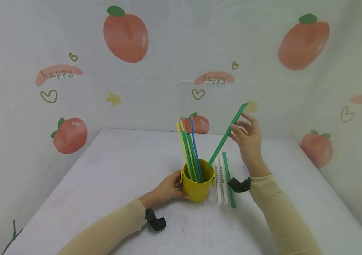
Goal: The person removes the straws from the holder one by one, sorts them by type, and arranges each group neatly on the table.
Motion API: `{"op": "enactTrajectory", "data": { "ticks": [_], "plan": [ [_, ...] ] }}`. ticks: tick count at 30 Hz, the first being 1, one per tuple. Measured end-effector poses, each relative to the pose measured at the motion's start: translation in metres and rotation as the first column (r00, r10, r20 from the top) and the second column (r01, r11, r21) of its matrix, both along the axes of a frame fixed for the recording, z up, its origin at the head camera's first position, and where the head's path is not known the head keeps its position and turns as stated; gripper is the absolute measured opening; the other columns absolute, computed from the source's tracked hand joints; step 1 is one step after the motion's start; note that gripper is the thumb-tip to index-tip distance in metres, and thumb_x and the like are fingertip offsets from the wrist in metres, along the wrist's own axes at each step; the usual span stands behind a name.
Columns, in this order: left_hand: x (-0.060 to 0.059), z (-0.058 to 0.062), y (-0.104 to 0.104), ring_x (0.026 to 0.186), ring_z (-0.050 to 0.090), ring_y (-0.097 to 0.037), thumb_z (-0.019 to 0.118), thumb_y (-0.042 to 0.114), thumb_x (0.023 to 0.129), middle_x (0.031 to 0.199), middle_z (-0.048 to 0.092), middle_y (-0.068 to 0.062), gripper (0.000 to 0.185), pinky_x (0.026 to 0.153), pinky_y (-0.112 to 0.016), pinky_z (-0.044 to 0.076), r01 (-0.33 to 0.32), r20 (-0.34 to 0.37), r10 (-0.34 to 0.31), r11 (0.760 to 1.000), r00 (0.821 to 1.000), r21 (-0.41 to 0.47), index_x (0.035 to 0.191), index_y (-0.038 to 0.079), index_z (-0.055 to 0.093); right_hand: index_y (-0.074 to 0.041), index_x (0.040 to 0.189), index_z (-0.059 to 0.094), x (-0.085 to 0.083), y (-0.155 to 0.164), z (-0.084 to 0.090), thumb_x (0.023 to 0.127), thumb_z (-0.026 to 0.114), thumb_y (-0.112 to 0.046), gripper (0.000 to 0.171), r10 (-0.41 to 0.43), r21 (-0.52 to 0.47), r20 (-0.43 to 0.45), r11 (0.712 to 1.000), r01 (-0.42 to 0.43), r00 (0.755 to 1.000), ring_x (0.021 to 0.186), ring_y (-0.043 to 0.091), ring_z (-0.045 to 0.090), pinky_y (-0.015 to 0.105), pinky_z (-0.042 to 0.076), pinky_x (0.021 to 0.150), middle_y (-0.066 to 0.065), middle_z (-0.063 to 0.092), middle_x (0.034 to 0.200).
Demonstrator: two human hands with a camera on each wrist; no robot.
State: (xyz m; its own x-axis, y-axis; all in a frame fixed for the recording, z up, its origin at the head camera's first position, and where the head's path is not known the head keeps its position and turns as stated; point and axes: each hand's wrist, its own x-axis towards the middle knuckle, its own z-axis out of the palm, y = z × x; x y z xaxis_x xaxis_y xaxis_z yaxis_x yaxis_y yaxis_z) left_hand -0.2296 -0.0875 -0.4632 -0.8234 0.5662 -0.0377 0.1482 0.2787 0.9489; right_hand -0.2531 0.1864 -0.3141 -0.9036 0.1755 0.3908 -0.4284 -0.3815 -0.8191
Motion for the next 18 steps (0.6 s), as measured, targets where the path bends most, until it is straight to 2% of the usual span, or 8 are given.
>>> {"op": "enactTrajectory", "data": {
  "ticks": [6, 9, 18],
  "plan": [
    [0.001, 0.001, 0.001, 0.136, 0.043, -0.034, 0.083, 0.009, 0.075, 0.149, 0.042, -0.015, 0.087, 0.113, -0.045, 0.038, 0.002, -0.013, -0.002, 1.000, 1.000, -0.001, 0.146, 0.003, 0.034, -0.015, 0.130, 0.052, -0.006, 0.022, 0.009, 0.084, 0.069, 0.007, 0.054, -0.083, -0.096, 0.001, 0.992, 0.083, 0.997, 0.079, 0.014, 0.063, 0.027, 0.061, 0.073, 0.005, 0.055, 0.095],
    [0.001, 0.001, 0.001, 0.136, 0.043, -0.034, 0.083, 0.009, 0.075, 0.149, 0.042, -0.014, 0.086, 0.113, -0.045, 0.038, 0.000, -0.011, 0.000, 1.000, 1.000, -0.005, 0.146, 0.003, 0.034, -0.015, 0.130, 0.053, -0.007, 0.033, 0.010, 0.083, 0.069, 0.008, 0.054, -0.111, -0.096, 0.025, 0.989, 0.113, 0.994, 0.079, 0.015, 0.062, 0.026, 0.061, 0.073, 0.005, 0.055, 0.094],
    [0.001, 0.001, 0.001, 0.136, 0.043, -0.035, 0.082, 0.009, 0.075, 0.149, 0.042, -0.015, 0.084, 0.112, -0.045, 0.038, -0.008, -0.008, 0.008, 1.000, 1.000, -0.010, 0.145, 0.002, 0.036, -0.010, 0.130, 0.056, -0.009, 0.050, -0.003, 0.083, 0.065, 0.014, 0.054, -0.099, -0.033, 0.116, 0.994, 0.103, 0.988, 0.080, 0.012, 0.061, 0.027, 0.061, 0.073, 0.008, 0.055, 0.095]
  ]
}}
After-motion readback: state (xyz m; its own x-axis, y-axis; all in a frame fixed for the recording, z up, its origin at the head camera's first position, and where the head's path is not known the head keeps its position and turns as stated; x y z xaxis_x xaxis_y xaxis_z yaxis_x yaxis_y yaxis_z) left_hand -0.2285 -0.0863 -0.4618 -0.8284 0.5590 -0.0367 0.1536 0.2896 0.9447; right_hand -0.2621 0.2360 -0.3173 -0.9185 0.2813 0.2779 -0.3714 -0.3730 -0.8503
